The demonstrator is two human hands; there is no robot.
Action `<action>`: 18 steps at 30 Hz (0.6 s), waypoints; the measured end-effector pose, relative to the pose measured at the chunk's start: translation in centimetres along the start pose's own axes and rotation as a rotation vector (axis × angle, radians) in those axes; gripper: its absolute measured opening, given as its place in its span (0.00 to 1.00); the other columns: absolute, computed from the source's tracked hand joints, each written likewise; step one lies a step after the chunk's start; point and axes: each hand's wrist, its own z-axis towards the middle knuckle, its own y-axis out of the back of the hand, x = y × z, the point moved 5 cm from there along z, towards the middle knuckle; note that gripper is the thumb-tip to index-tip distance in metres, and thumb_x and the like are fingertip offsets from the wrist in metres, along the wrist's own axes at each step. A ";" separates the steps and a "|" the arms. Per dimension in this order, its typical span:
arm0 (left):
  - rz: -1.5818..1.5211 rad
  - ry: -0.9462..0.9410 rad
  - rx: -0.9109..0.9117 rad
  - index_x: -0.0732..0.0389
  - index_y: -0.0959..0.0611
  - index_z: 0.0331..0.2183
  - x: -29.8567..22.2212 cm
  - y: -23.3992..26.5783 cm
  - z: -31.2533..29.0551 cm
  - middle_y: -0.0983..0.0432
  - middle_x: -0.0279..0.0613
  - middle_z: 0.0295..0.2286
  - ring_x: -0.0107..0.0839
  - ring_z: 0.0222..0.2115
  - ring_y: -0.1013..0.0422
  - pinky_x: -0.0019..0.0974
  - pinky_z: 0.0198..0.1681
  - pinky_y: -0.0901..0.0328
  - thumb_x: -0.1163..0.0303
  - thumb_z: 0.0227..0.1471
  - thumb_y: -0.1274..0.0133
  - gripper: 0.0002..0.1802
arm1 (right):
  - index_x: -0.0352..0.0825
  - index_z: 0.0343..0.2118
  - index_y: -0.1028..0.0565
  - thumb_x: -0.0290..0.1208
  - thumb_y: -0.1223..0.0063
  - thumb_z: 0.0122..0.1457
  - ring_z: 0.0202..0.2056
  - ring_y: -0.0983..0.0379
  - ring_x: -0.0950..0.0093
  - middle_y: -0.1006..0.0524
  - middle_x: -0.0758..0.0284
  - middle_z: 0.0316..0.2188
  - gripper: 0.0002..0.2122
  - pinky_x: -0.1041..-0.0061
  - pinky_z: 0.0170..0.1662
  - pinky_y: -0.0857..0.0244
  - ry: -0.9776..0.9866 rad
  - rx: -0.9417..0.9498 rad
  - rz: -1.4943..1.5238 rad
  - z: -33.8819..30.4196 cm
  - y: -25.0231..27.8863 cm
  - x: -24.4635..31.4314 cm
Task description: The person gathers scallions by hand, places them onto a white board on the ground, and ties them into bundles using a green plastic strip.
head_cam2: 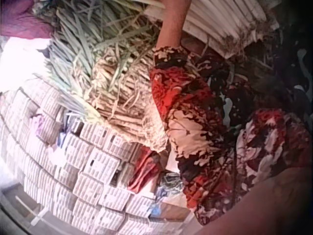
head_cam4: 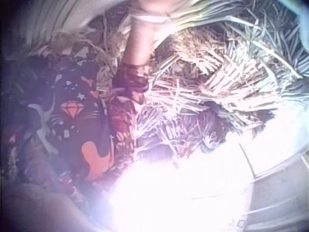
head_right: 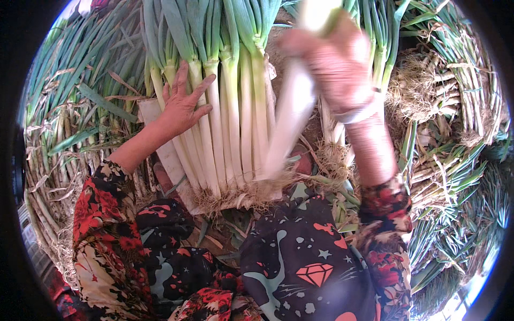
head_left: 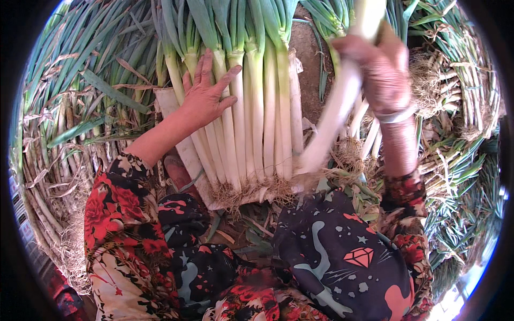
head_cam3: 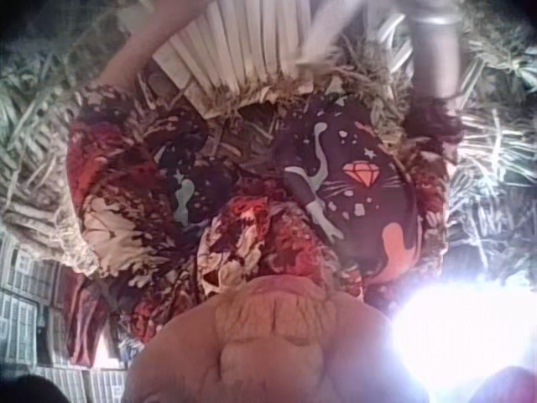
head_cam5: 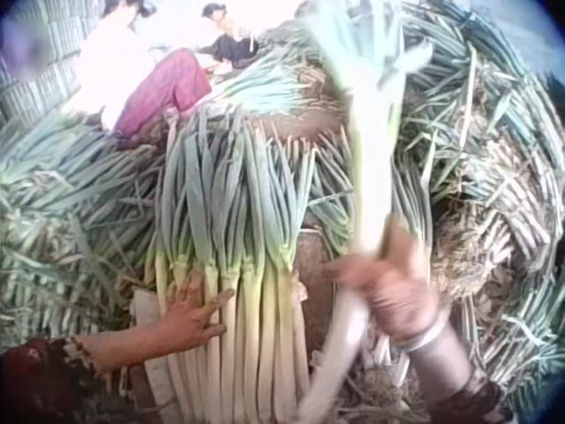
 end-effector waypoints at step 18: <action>-0.012 -0.453 -0.168 0.49 0.32 0.52 -5.4 4.5 3.8 0.47 0.37 0.57 0.38 0.60 0.55 0.52 0.59 0.62 0.59 0.46 0.49 0.29 | 0.25 0.44 0.38 0.46 0.41 0.42 0.37 0.29 0.52 0.28 0.48 0.35 0.32 0.61 0.42 0.36 -0.326 0.026 -0.442 -5.4 -16.5 -15.6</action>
